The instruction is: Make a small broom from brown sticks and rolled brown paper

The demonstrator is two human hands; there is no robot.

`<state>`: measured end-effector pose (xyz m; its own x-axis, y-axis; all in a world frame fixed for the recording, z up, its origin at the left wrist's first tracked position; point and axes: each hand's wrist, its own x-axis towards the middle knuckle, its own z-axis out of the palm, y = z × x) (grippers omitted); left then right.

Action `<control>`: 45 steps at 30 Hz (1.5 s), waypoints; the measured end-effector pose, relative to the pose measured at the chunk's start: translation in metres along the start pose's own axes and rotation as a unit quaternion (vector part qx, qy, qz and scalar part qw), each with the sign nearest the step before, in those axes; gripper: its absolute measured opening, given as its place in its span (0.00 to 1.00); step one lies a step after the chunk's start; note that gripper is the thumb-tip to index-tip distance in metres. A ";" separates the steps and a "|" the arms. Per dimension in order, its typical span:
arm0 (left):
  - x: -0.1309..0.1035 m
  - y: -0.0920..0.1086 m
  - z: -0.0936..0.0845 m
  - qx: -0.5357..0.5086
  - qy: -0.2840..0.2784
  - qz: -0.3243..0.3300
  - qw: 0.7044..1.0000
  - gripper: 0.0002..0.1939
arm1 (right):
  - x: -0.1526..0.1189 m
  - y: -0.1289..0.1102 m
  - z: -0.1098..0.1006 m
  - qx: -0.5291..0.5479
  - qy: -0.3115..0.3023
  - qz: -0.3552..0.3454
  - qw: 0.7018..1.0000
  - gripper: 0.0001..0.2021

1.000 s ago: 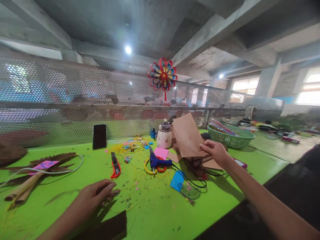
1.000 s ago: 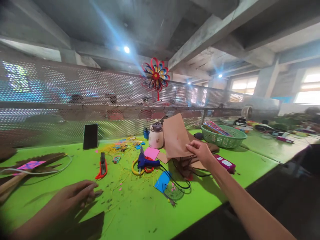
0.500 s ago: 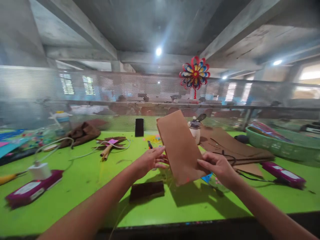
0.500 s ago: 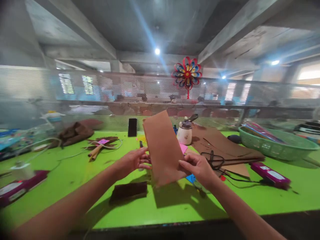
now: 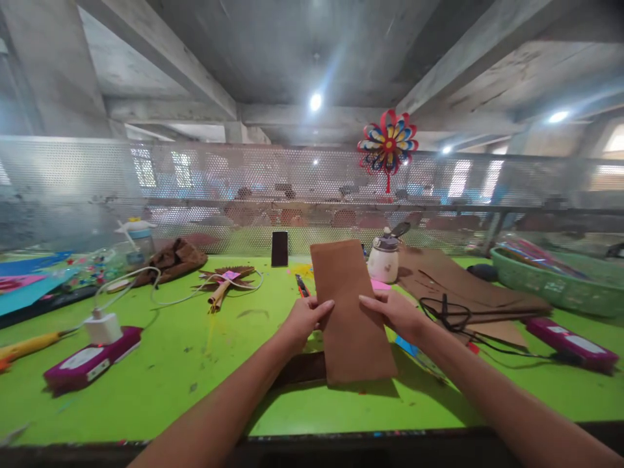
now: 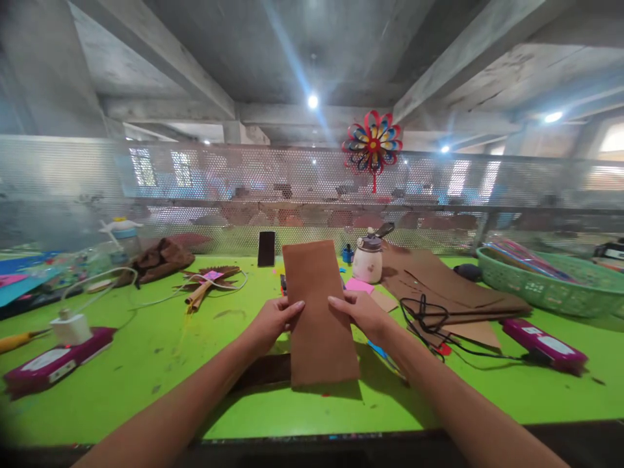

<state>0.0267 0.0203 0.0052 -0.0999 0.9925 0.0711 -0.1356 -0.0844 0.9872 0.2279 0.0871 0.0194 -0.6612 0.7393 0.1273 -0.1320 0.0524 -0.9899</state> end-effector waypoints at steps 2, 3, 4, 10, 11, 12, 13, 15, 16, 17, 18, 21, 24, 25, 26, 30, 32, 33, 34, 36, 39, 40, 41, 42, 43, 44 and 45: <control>-0.003 0.002 -0.001 0.001 -0.001 0.002 1.000 0.22 | 0.010 -0.001 0.008 0.005 0.028 -0.018 0.999 0.21; -0.003 0.002 -0.002 0.000 0.001 0.006 1.000 0.22 | 0.014 0.001 0.011 0.003 0.044 -0.029 0.999 0.20; -0.004 0.003 -0.004 -0.002 0.004 0.009 1.000 0.21 | 0.018 0.003 0.014 -0.001 0.058 -0.040 0.998 0.20; -0.003 0.002 -0.009 0.022 0.020 0.011 1.000 0.22 | 0.026 0.023 0.018 -0.003 0.084 -0.063 0.994 0.19; -0.003 0.002 -0.009 0.028 0.018 0.008 0.999 0.22 | 0.026 0.025 0.016 -0.007 0.091 -0.063 0.994 0.19; -0.003 0.003 -0.008 0.034 0.010 0.003 0.999 0.22 | 0.026 0.026 0.015 -0.011 0.099 -0.067 0.993 0.19; -0.003 0.003 -0.007 0.040 -0.002 -0.006 0.999 0.23 | 0.025 0.027 0.013 -0.017 0.108 -0.071 0.991 0.19; -0.004 0.003 -0.006 0.053 -0.031 -0.027 0.998 0.24 | 0.024 0.028 0.011 -0.030 0.125 -0.076 0.989 0.20; -0.005 0.003 -0.006 0.061 -0.047 -0.036 0.996 0.25 | 0.024 0.029 0.010 -0.036 0.133 -0.077 0.987 0.20; -0.005 0.002 -0.006 0.069 -0.059 -0.043 0.995 0.25 | 0.024 0.030 0.009 -0.041 0.140 -0.079 0.986 0.21; -0.005 0.001 -0.006 0.076 -0.067 -0.047 0.994 0.24 | 0.024 0.031 0.008 -0.047 0.146 -0.083 0.985 0.22; -0.006 -0.002 -0.007 0.092 -0.068 -0.043 0.993 0.23 | 0.025 0.035 0.007 -0.089 0.159 -0.104 0.978 0.21; -0.005 -0.002 -0.008 0.105 -0.043 -0.026 0.993 0.23 | 0.025 0.034 0.006 -0.150 0.177 -0.144 0.962 0.20; -0.005 -0.002 -0.008 0.109 -0.035 -0.022 0.993 0.22 | 0.025 0.033 0.005 -0.163 0.190 -0.164 0.954 0.19; -0.005 -0.002 -0.008 0.111 -0.028 -0.017 0.993 0.22 | 0.024 0.031 0.005 -0.173 0.207 -0.184 0.945 0.19; -0.005 -0.001 -0.008 0.115 -0.013 -0.006 0.993 0.21 | 0.022 0.026 0.004 -0.199 0.275 -0.226 0.913 0.25; -0.005 0.000 -0.008 0.125 -0.015 0.001 0.992 0.21 | 0.020 0.025 0.006 -0.212 0.285 -0.234 0.905 0.24; -0.005 0.000 -0.008 0.133 -0.017 0.007 0.991 0.21 | 0.019 0.025 0.007 -0.216 0.286 -0.238 0.903 0.23; -0.005 0.000 -0.008 0.141 -0.019 0.013 0.990 0.21 | 0.018 0.024 0.008 -0.217 0.283 -0.238 0.903 0.22; -0.005 0.001 -0.008 0.156 -0.020 0.025 0.987 0.21 | 0.018 0.023 0.009 -0.202 0.276 -0.230 0.911 0.24; -0.007 0.003 -0.005 0.160 -0.014 0.034 0.986 0.21 | 0.018 0.022 0.009 -0.157 0.266 -0.214 0.927 0.28; -0.008 0.004 -0.003 0.157 -0.009 0.034 0.987 0.20 | 0.018 0.022 0.009 -0.147 0.262 -0.214 0.930 0.27; -0.009 0.005 -0.002 0.153 -0.005 0.033 0.988 0.20 | 0.018 0.022 0.008 -0.144 0.256 -0.216 0.931 0.25; -0.009 0.005 -0.001 0.150 0.001 0.030 0.988 0.20 | 0.017 0.022 0.007 -0.150 0.254 -0.221 0.930 0.23; -0.010 0.006 0.000 0.150 0.008 0.025 0.988 0.19 | 0.017 0.021 0.006 -0.169 0.259 -0.229 0.923 0.21; -0.009 0.005 0.000 0.153 0.014 0.019 0.988 0.18 | 0.015 0.021 0.006 -0.201 0.270 -0.240 0.911 0.19; -0.009 0.005 0.000 0.156 0.019 0.014 0.988 0.18 | 0.014 0.020 0.005 -0.243 0.290 -0.255 0.890 0.18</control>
<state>0.0270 0.0110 0.0095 -0.1369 0.9855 0.1004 0.1766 -0.0755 0.9814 0.2124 0.0951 0.0014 -0.0963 0.7511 0.6532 0.1214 0.6602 -0.7412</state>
